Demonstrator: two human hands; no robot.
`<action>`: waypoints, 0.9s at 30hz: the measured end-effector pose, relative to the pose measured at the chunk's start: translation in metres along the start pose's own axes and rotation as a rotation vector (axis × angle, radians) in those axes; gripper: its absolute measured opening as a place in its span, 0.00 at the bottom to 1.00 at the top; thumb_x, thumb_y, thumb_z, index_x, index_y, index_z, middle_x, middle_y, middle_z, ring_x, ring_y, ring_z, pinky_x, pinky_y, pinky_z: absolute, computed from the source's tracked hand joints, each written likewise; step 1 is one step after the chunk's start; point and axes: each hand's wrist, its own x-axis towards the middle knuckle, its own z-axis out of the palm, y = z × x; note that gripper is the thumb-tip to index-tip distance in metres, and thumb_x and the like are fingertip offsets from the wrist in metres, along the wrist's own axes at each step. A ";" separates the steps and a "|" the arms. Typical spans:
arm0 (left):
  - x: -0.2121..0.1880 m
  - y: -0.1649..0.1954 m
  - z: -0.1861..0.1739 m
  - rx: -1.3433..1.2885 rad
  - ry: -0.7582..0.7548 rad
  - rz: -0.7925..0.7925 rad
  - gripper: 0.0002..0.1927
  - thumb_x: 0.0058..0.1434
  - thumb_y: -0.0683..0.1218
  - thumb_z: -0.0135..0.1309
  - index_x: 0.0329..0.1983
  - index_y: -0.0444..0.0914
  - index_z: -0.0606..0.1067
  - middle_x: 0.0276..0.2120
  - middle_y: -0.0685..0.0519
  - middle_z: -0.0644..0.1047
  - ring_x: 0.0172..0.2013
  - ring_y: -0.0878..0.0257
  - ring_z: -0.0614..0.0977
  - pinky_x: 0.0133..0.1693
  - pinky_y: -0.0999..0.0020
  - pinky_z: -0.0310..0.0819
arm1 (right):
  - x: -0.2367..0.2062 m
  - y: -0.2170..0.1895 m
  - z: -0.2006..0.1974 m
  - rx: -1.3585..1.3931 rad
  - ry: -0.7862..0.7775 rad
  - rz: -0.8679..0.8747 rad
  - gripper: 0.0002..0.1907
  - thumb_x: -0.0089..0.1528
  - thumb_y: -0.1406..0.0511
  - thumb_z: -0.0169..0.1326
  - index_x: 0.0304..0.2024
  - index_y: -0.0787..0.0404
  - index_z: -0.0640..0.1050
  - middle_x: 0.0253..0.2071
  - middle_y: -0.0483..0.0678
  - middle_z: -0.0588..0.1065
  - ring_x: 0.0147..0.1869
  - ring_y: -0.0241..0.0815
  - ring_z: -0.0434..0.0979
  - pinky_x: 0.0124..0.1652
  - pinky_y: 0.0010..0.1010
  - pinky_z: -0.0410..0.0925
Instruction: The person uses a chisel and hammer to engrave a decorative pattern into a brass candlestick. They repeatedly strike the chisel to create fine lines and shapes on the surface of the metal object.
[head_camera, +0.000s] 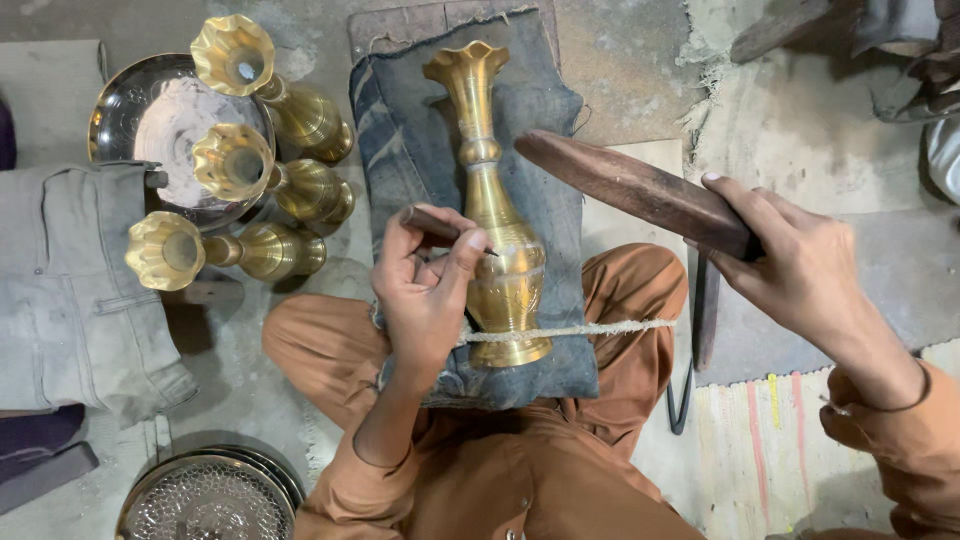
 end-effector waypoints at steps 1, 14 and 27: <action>0.001 -0.002 0.000 0.012 0.009 0.002 0.10 0.70 0.34 0.58 0.50 0.31 0.69 0.44 0.52 0.76 0.43 0.70 0.78 0.45 0.76 0.78 | 0.002 0.001 -0.002 -0.016 -0.004 -0.009 0.32 0.58 0.64 0.66 0.65 0.56 0.74 0.37 0.49 0.77 0.32 0.50 0.78 0.30 0.39 0.69; -0.007 -0.038 0.021 0.139 0.213 0.056 0.10 0.70 0.37 0.59 0.47 0.30 0.69 0.40 0.52 0.76 0.38 0.70 0.79 0.40 0.74 0.80 | 0.054 -0.006 -0.039 -0.448 -0.127 -0.233 0.36 0.53 0.58 0.65 0.65 0.52 0.75 0.34 0.43 0.75 0.32 0.42 0.79 0.25 0.33 0.68; -0.011 -0.037 0.028 0.402 0.287 0.118 0.11 0.67 0.38 0.61 0.46 0.29 0.71 0.38 0.50 0.79 0.36 0.72 0.79 0.35 0.76 0.82 | 0.114 -0.047 -0.086 -1.030 0.006 -0.711 0.36 0.59 0.63 0.54 0.72 0.45 0.70 0.34 0.36 0.74 0.33 0.30 0.76 0.32 0.21 0.69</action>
